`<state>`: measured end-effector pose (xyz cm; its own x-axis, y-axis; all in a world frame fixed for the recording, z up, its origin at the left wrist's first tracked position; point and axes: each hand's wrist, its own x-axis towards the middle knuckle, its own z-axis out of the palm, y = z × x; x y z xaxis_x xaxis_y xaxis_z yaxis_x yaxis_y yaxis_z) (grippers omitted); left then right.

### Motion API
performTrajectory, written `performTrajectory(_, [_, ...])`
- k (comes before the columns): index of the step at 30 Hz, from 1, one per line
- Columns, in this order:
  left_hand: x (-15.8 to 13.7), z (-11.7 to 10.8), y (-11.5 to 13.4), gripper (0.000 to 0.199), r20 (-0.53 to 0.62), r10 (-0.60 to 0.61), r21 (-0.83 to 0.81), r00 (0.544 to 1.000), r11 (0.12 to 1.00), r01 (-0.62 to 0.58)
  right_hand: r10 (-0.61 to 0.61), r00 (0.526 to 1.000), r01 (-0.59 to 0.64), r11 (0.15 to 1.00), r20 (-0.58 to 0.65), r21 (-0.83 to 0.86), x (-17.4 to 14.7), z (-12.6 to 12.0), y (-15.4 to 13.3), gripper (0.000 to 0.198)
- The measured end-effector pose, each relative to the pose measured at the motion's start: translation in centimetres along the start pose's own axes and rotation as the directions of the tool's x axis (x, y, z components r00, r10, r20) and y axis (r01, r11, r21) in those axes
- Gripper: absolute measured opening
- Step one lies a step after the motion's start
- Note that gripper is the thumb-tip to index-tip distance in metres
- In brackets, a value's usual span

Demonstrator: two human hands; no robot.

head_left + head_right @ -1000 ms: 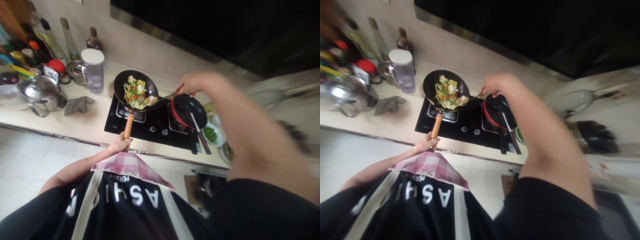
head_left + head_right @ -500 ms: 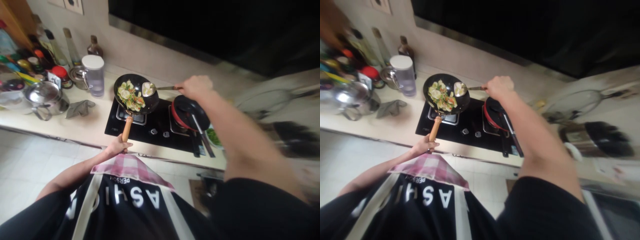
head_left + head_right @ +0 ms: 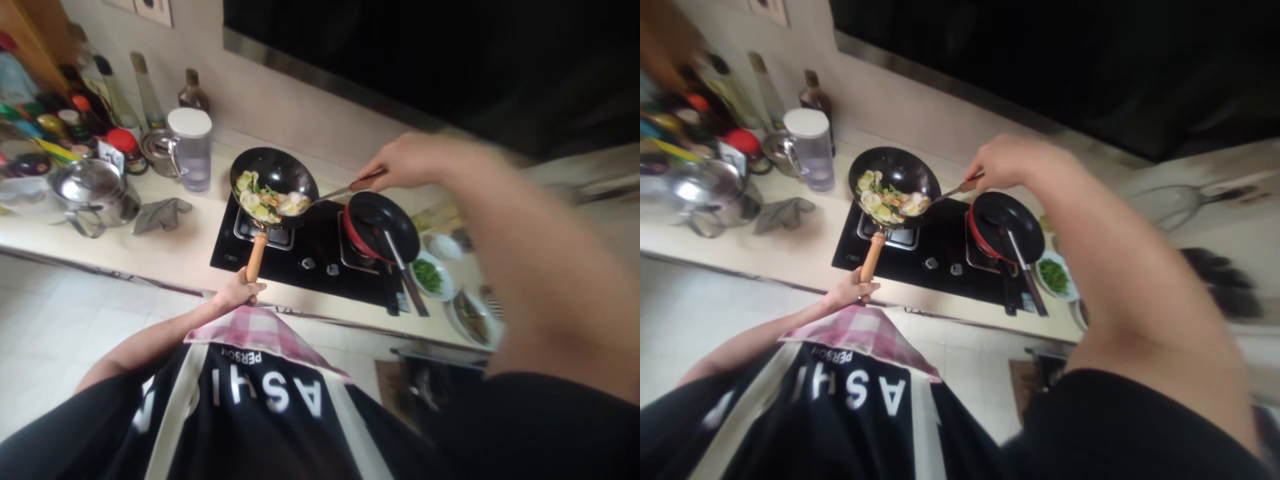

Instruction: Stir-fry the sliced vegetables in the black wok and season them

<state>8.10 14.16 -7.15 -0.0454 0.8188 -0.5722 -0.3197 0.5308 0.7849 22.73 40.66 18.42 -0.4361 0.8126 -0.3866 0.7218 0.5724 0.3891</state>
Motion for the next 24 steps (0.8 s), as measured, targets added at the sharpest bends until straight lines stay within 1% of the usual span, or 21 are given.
performTrajectory(1, [-0.1,0.1,0.1,0.037,-0.003,-0.003,0.005,1.0,1.0,0.003,0.011,0.998,-0.011,1.0,0.07,0.005,0.0,-0.9,-0.2,0.039])
performTrajectory(3, [-0.2,0.2,0.4,0.034,-0.011,-0.011,0.018,1.0,1.0,0.011,0.029,0.974,-0.045,0.997,0.225,0.064,0.4,-1.9,-1.2,0.034])
performTrajectory(4, [-0.2,0.2,0.4,0.034,-0.016,-0.016,0.026,1.0,1.0,0.016,0.01,0.956,-0.043,0.993,0.293,0.107,0.7,-2.0,-2.0,0.032])
performTrajectory(5, [-0.3,0.2,0.5,0.033,-0.021,-0.02,0.035,1.0,0.999,0.021,-0.03,0.943,-0.022,0.989,0.332,0.149,1.1,-1.7,-2.8,0.031])
performTrajectory(6, [-0.3,0.3,0.5,0.033,-0.025,-0.023,0.042,0.999,0.999,0.025,-0.083,0.938,0.019,0.982,0.336,0.19,1.4,-1.2,-3.6,0.031])
performTrajectory(8, [-0.3,0.3,0.5,0.033,-0.029,-0.027,0.049,0.999,0.998,0.029,-0.172,0.948,0.097,0.958,0.269,0.27,2.0,0.1,-4.6,0.034])
performTrajectory(9, [-0.2,0.2,0.4,0.034,-0.029,-0.029,0.048,0.999,0.998,0.03,-0.187,0.955,0.11,0.943,0.229,0.313,2.2,0.7,-4.6,0.037])
performTrajectory(10, [-0.2,0.2,0.3,0.036,-0.026,-0.03,0.045,0.999,0.999,0.031,-0.18,0.964,0.101,0.928,0.196,0.358,2.4,1.2,-4.4,0.039])
performTrajectory(12, [-0.1,0.1,0.2,0.039,-0.018,-0.033,0.04,0.999,0.999,0.033,-0.143,0.973,0.05,0.894,0.179,0.446,2.5,1.6,-3.1,0.042])
performTrajectory(15, [0.0,0.0,0.1,0.042,-0.013,-0.041,0.048,0.999,0.998,0.042,-0.057,0.987,-0.024,0.868,0.148,0.496,2.7,1.5,-1.4,0.047])
performTrajectory(17, [0.0,0.0,0.1,0.043,-0.017,-0.041,0.042,0.999,0.998,0.042,0.005,0.995,-0.051,0.873,0.096,0.485,2.9,1.9,-2.1,0.046])
performTrajectory(19, [0.0,0.0,0.2,0.046,-0.015,-0.039,0.021,0.999,0.999,0.04,0.018,0.998,-0.043,0.896,0.06,0.443,3.0,3.0,-4.2,0.042])
performTrajectory(21, [0.0,0.0,0.2,0.047,-0.008,-0.043,0.01,0.999,0.999,0.043,-0.04,0.998,0.023,0.94,0.042,0.34,2.8,4.2,-6.6,0.037])
performTrajectory(22, [-0.1,0.1,0.2,0.045,-0.005,-0.046,0.014,0.999,0.999,0.046,-0.077,0.996,0.064,0.96,0.035,0.273,2.5,4.6,-7.3,0.035])
performTrajectory(24, [-0.1,0.1,0.2,0.041,-0.003,-0.049,0.03,0.999,0.998,0.049,-0.114,0.992,0.106,0.982,0.046,0.157,1.6,4.3,-7.2,0.031])
